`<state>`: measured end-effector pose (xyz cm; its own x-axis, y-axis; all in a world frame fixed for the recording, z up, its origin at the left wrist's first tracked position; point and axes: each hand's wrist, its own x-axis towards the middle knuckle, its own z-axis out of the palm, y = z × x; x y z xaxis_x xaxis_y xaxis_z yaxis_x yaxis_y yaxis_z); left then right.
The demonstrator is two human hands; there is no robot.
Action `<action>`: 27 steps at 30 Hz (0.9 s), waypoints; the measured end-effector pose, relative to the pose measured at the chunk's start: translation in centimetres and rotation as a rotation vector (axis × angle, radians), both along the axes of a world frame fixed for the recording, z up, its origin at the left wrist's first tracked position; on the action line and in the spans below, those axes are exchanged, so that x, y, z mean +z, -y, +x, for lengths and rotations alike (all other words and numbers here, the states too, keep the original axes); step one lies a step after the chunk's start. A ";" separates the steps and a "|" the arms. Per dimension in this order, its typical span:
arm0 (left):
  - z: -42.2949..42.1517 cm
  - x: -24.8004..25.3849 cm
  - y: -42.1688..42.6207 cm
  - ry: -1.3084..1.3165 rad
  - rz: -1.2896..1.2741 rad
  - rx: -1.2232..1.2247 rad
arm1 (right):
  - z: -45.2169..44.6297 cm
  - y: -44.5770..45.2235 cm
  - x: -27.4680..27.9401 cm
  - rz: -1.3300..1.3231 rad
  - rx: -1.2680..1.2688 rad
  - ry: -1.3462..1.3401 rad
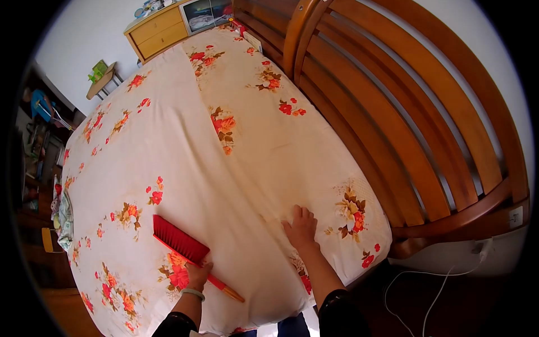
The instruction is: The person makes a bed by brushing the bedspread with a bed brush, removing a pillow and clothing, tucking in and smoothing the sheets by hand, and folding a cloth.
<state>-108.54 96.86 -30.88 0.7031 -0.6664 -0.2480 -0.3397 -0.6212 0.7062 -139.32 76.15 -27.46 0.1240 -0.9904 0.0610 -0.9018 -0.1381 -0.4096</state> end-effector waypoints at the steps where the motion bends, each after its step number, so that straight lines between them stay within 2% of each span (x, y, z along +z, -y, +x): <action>1: 0.0 1.3 0.4 -0.206 0.025 -0.039 | 0.9 0.9 -0.4 0.003 -0.005 -0.020; 4: 0.4 -0.3 0.0 -0.144 0.046 -0.025 | 1.0 3.0 -2.9 0.150 0.045 0.135; 6: 1.4 -3.5 -1.0 -0.111 0.096 -0.005 | 0.6 3.2 -3.5 0.132 0.060 0.158; 8: 1.8 -4.6 -1.5 -0.078 0.137 0.007 | 0.2 3.5 -3.2 0.104 0.070 0.181; 11: 1.7 -4.5 -1.6 -0.075 0.131 0.030 | -0.4 3.9 -2.3 0.183 0.090 0.245; 13: 1.7 -3.6 -1.3 -0.155 0.101 0.017 | -1.5 4.3 -1.8 0.067 0.185 0.138; 17: 1.3 -1.6 -0.3 -0.156 0.126 -0.035 | -1.5 4.5 -4.0 0.057 0.207 0.082; 20: 1.0 -1.5 -0.9 -0.049 0.092 -0.148 | -0.8 4.1 -4.2 0.092 0.145 0.022; 22: 0.5 -1.7 -0.3 -0.050 0.006 0.029 | -1.2 4.7 -2.8 0.222 0.114 0.206; 23: 1.6 -3.0 -0.7 -0.122 0.038 -0.072 | -1.6 4.8 -1.8 0.310 0.098 0.244; 24: 1.3 -2.6 -0.6 -0.086 0.019 -0.076 | -1.6 4.9 -1.4 0.302 0.082 0.227; 26: 0.5 -0.6 0.4 -0.158 0.051 -0.021 | -1.1 4.9 -1.1 -0.175 0.223 0.122; 27: 0.4 -1.0 0.5 -0.167 0.048 -0.032 | 0.0 4.8 -1.3 -0.165 0.265 0.121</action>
<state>-108.12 96.39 -31.88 0.6281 -0.6723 -0.3918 -0.2405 -0.6466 0.7240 -139.37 71.34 -28.71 0.3584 -0.9000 0.2480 -0.7715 -0.4351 -0.4642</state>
